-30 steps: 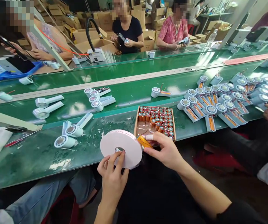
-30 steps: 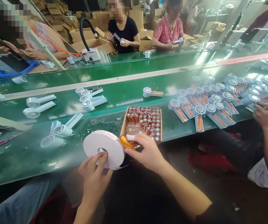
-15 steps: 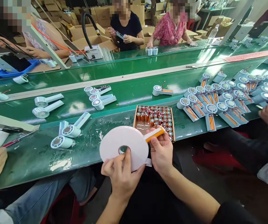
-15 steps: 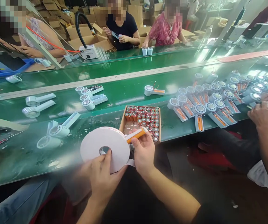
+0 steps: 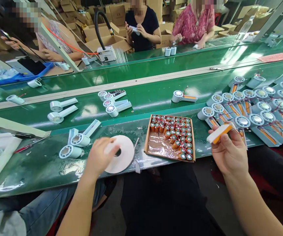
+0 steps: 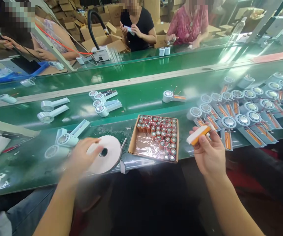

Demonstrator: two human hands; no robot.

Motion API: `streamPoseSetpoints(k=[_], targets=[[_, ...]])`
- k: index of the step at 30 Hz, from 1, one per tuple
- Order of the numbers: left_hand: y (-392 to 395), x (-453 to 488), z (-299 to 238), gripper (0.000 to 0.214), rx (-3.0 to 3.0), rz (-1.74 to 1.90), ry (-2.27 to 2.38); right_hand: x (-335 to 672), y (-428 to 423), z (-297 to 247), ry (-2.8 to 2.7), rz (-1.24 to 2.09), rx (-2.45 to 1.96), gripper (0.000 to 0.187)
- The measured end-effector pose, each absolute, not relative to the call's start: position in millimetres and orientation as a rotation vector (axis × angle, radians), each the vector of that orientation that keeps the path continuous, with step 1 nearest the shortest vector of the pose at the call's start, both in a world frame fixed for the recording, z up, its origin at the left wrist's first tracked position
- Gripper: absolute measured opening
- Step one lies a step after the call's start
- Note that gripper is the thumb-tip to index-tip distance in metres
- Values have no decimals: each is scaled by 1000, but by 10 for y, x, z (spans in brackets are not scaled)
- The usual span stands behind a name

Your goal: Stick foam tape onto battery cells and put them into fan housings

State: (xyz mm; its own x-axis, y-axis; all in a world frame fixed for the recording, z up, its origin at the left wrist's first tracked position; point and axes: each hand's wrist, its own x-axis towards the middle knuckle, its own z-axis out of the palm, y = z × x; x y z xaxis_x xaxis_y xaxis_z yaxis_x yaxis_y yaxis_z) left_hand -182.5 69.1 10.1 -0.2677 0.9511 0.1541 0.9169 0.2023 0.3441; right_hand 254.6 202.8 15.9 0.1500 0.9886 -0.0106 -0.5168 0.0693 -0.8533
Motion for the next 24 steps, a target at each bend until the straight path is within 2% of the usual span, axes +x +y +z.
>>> streamPoseSetpoints(k=[3,5,7,14,19,24], targets=[[1626,-1964,221,47,2008,530,2435,2495,2028,60,-731,1315,-894,47],[2181,-2091,247,51,2041,324,2567,2487,2048,48,-745,1325,-906,49],[2537,-2217,244,45,2060,153,2579,2526,2050,49,-752,1298,-923,52],[2892,-1970,147,32,2281,112,2301,2636,2289,214,-861,1165,-912,49],[3372,-1353,54,23,2352,28,2054,2005,3151,478,-1171,1047,-675,51],[3623,-1307,182,22,2274,-44,1990,1279,3957,414,-1761,1105,-694,50]])
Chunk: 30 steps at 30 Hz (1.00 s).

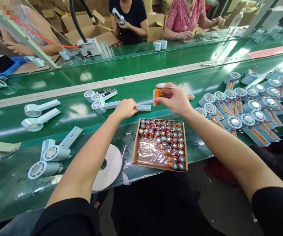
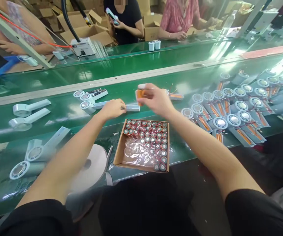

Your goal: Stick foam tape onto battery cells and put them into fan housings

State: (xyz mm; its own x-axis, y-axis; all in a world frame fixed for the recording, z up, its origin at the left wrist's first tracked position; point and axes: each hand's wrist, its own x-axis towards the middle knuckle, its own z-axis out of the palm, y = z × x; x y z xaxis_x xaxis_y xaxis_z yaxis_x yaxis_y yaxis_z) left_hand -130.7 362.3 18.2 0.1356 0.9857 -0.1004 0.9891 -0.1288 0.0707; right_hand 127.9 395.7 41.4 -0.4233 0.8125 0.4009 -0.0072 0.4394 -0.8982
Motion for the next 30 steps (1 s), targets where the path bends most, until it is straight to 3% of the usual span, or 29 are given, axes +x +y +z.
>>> streamPoseSetpoints(k=[7,14,26,30], targets=[[3661,-1299,296,23,2096,31,2035,941,4324,122,-2410,728,-859,41],[3697,-1162,156,32,2012,132,2131,813,4315,255,-2978,144,-887,40],[3771,-1022,147,30,1916,276,2176,594,4209,319,-3154,128,-976,45],[3725,-911,209,38,1877,367,2185,662,4167,615,-3124,133,-962,36]])
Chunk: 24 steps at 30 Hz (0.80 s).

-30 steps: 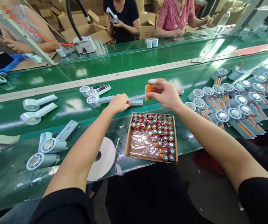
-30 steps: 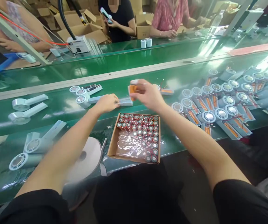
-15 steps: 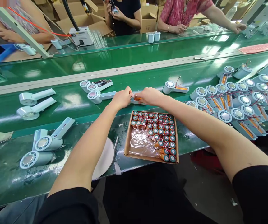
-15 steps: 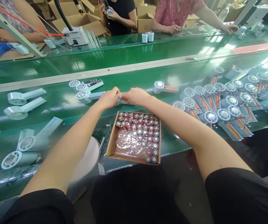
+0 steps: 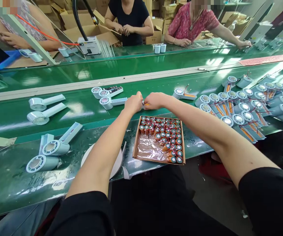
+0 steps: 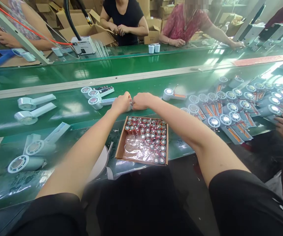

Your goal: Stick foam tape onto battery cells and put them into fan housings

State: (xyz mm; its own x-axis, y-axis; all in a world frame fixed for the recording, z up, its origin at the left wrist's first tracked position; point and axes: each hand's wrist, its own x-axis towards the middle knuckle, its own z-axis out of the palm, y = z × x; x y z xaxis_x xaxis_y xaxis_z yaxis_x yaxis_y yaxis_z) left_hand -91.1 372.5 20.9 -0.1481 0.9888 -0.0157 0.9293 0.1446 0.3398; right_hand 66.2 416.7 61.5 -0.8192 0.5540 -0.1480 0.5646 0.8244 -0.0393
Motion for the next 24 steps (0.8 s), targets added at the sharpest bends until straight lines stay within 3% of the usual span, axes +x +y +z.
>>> streamPoseSetpoints(k=[7,15,18,21,24], targets=[[2985,-922,245,62,1990,629,2000,1260,3138,806,3196,-373,657,26],[1440,-1339,171,49,1801,670,2190,1020,2747,480,3170,73,770,25],[790,-1414,0,48,1772,644,2339,1169,2766,624,3216,-88,819,31],[257,-1423,-151,49,1779,602,2393,1531,2755,855,3202,-424,534,28],[-42,-1392,-240,48,1784,552,2417,1845,2685,977,3061,-337,346,22]])
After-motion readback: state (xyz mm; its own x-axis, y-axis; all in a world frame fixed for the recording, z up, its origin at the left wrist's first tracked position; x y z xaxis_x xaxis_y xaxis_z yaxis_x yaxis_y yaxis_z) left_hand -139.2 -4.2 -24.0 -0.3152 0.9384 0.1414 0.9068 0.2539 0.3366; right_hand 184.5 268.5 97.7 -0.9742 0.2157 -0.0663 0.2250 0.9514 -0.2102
